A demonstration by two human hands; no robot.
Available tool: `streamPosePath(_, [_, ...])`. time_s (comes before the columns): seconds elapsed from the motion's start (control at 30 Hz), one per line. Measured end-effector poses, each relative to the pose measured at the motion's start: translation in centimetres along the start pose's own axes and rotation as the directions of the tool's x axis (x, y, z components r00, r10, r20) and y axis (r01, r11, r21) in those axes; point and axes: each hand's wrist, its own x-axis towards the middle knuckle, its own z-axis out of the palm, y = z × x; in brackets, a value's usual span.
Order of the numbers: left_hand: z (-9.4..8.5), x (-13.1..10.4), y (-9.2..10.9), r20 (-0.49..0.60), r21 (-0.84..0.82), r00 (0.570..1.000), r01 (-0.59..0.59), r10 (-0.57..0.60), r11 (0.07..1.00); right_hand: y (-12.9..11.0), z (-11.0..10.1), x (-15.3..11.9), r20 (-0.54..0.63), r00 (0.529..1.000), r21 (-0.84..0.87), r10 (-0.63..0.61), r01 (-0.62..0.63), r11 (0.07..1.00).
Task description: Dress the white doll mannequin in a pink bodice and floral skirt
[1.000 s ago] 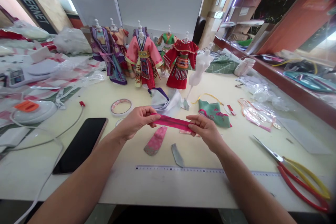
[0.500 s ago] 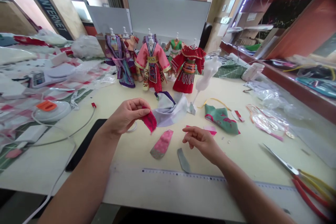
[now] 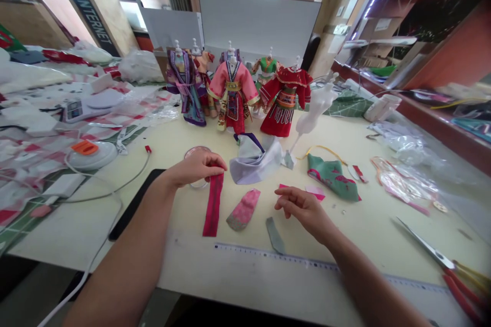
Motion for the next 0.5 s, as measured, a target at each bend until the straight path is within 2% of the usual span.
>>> streamPosePath(0.1, [0.4, 0.9, -1.2, -0.077, 0.25, 0.997, -0.011, 0.031, 0.968, 0.1, 0.0, 0.0, -0.006, 1.0, -0.013, -0.013, 0.013, 1.0])
streamPosePath(0.33, [1.1, 2.2, -2.8, -0.285, 0.434, 0.957, 0.076, 0.057, 0.898, 0.7, -0.5, 0.0, -0.026, 1.0, -0.144, -0.016, 0.012, 0.989])
streamPosePath(0.5, [1.9, 2.4, -2.7, -0.392, 0.491, 0.917, 0.137, 0.078, 0.86, 0.8, -0.2, -0.2, -0.034, 0.998, -0.375, -0.053, 0.036, 0.926])
